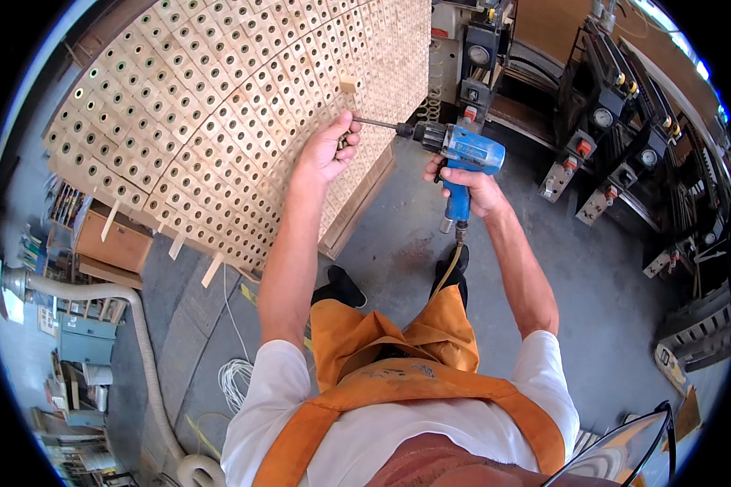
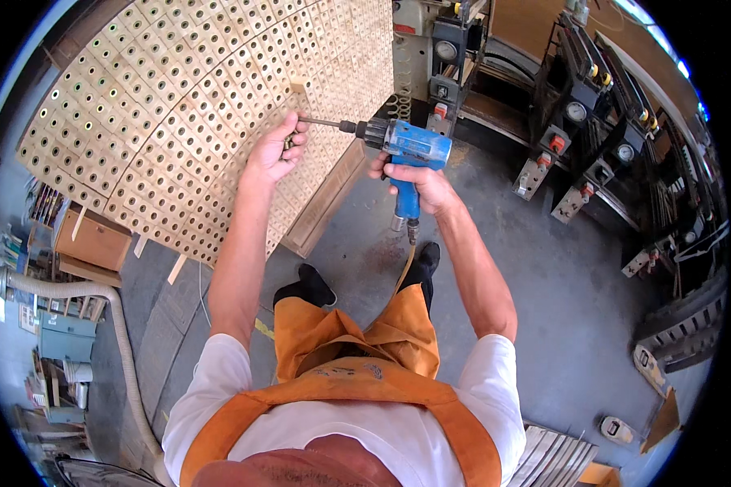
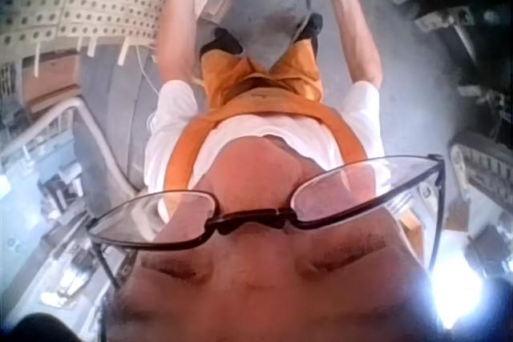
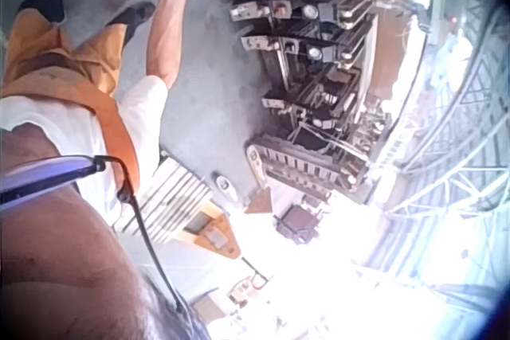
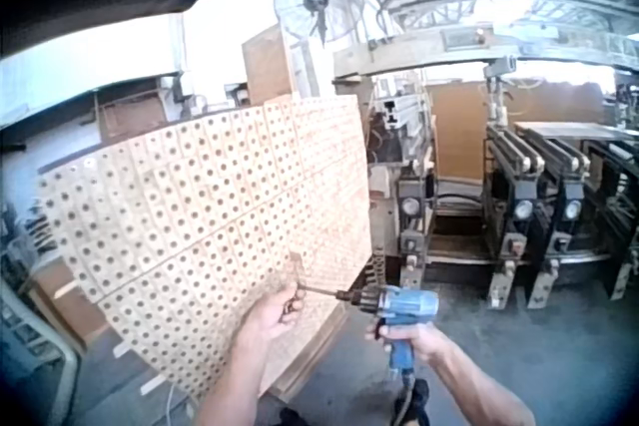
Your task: The person uses a blue pneumatic drill to drive screws into a large, curved wooden panel with a grid of pre-drilled holes. The person holds the panel steady with one hand while operating the drill with the other, systematically working through the holes.
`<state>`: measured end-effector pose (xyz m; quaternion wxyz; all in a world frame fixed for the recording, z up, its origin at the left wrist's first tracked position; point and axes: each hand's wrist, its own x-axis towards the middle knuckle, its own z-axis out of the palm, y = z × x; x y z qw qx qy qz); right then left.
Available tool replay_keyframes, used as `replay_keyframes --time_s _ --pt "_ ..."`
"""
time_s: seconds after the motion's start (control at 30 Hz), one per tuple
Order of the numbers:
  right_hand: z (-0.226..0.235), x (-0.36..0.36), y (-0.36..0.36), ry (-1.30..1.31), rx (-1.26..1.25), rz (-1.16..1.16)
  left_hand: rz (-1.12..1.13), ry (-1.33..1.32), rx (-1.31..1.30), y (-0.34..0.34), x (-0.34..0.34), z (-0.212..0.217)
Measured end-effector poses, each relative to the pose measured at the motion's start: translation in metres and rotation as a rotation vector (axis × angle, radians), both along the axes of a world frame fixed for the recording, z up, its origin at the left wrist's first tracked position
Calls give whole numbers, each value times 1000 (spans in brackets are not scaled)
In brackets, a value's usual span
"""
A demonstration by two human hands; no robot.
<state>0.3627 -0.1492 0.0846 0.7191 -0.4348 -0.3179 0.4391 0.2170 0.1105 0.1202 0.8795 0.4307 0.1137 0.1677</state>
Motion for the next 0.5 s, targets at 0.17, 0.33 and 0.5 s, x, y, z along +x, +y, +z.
replay_keyframes --time_s 0.17,0.33,0.5 --pt "0 -3 -2 -182 -64 -73 28 170 167 -3 2 11" --pt "3 -25 6 -219 -26 -154 -26 81 174 7 14 18" --pt "14 -32 32 -13 40 -213 114 -24 125 0 26 33"
